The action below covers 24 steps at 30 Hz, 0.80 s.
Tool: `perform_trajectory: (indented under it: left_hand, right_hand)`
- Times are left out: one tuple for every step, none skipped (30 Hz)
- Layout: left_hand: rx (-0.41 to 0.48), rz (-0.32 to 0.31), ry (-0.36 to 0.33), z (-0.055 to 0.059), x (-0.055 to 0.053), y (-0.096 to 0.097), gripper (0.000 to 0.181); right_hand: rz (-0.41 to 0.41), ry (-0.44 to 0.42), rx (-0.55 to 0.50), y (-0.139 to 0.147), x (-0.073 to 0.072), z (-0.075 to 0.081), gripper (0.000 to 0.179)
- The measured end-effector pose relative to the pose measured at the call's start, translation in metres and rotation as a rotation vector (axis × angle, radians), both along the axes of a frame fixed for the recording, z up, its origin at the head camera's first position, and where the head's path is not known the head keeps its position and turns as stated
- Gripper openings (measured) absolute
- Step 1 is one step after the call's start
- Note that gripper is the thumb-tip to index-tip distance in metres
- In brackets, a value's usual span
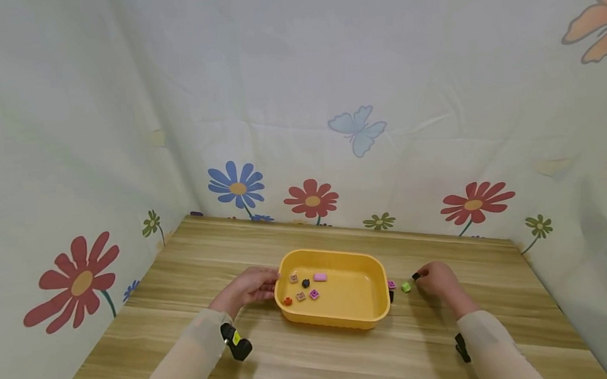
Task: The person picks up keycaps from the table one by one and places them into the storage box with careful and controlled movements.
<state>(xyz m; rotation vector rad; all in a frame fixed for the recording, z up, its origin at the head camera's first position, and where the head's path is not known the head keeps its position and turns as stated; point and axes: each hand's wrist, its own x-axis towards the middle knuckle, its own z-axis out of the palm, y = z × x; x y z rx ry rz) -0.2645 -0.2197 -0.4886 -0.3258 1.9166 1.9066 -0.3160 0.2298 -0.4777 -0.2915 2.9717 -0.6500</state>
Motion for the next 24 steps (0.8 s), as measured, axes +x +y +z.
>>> perform_trajectory:
  left_hand:
    - [-0.002, 0.000, 0.001, 0.000, 0.000, 0.000, 0.048]
    - [-0.003, 0.001, 0.002, 0.000, 0.000, 0.000, 0.048]
    - [-0.004, 0.001, 0.002, -0.001, 0.000, 0.000, 0.048]
    - [-0.004, 0.000, 0.003, -0.001, -0.001, 0.000, 0.048]
    - [-0.002, 0.000, 0.004, -0.001, -0.001, 0.000, 0.048]
    - [0.000, -0.001, 0.004, -0.001, -0.001, -0.001, 0.048]
    - [0.001, -0.002, 0.003, -0.002, -0.001, -0.001, 0.048]
    - [0.003, -0.003, 0.003, -0.002, -0.001, -0.001, 0.048]
    - [0.005, -0.003, 0.002, -0.002, -0.002, 0.000, 0.048]
    - [0.006, -0.004, 0.002, -0.002, -0.002, -0.001, 0.048]
    - [0.006, -0.004, 0.002, -0.002, -0.002, -0.001, 0.047]
    - [0.004, -0.004, 0.002, -0.002, -0.002, -0.001, 0.047]
    - [0.002, -0.004, 0.003, -0.002, -0.002, -0.001, 0.047]
    - [0.002, -0.003, 0.004, -0.002, -0.001, -0.001, 0.047]
    - [0.000, -0.004, 0.005, -0.002, -0.001, -0.001, 0.047]
    - [-0.002, -0.005, 0.006, -0.001, -0.001, -0.001, 0.047]
    - [-0.003, -0.007, 0.007, -0.001, -0.001, -0.001, 0.047]
    - [-0.005, -0.008, 0.007, -0.001, 0.000, -0.001, 0.048]
    - [-0.005, -0.009, 0.007, -0.001, 0.000, -0.001, 0.048]
    - [-0.004, -0.009, 0.007, 0.000, 0.000, 0.000, 0.048]
    - [-0.004, -0.009, 0.006, 0.000, 0.000, 0.000, 0.048]
    - [-0.002, -0.008, 0.006, 0.000, 0.000, 0.000, 0.049]
    - [-0.001, -0.007, 0.006, 0.000, 0.000, 0.000, 0.049]
    - [0.001, -0.005, 0.005, 0.000, 0.000, 0.000, 0.049]
  right_hand:
    - [-0.004, -0.011, -0.001, 0.000, 0.000, 0.003, 0.028]
    - [-0.006, -0.019, -0.006, 0.001, 0.000, 0.005, 0.028]
    - [-0.002, -0.019, -0.007, 0.002, 0.000, 0.007, 0.028]
    - [0.005, -0.016, -0.008, 0.002, 0.000, 0.009, 0.028]
    - [0.016, -0.014, -0.007, 0.003, 0.000, 0.011, 0.028]
    - [0.023, -0.010, -0.009, 0.004, -0.001, 0.014, 0.029]
    - [0.033, -0.005, -0.008, 0.004, -0.001, 0.016, 0.029]
    - [0.041, -0.005, -0.012, 0.005, -0.002, 0.019, 0.030]
    - [0.050, -0.002, -0.012, 0.006, -0.002, 0.021, 0.031]
    - [0.061, 0.000, -0.014, 0.006, -0.003, 0.024, 0.031]
    - [0.069, -0.001, -0.020, 0.006, -0.004, 0.027, 0.032]
    - [0.077, 0.001, -0.027, 0.006, -0.004, 0.030, 0.031]
    - [0.088, 0.003, -0.031, 0.005, -0.005, 0.034, 0.031]
    - [0.098, 0.007, -0.034, 0.005, -0.005, 0.037, 0.030]
    - [0.110, 0.015, -0.038, 0.004, -0.004, 0.042, 0.029]
    - [0.122, 0.019, -0.040, 0.002, -0.003, 0.046, 0.029]
    - [0.132, 0.020, -0.043, 0.000, -0.003, 0.050, 0.028]
    - [0.142, 0.019, -0.040, -0.001, -0.002, 0.054, 0.027]
    - [0.147, 0.018, -0.035, -0.004, -0.001, 0.058, 0.027]
    - [0.156, 0.015, -0.032, -0.006, 0.000, 0.062, 0.027]
    - [0.162, 0.011, -0.032, -0.009, 0.002, 0.065, 0.027]
    - [0.165, 0.007, -0.027, -0.011, 0.003, 0.069, 0.028]
    - [0.170, 0.004, -0.026, -0.014, 0.004, 0.072, 0.029]
    - [0.173, -0.001, -0.022, -0.017, 0.004, 0.075, 0.030]
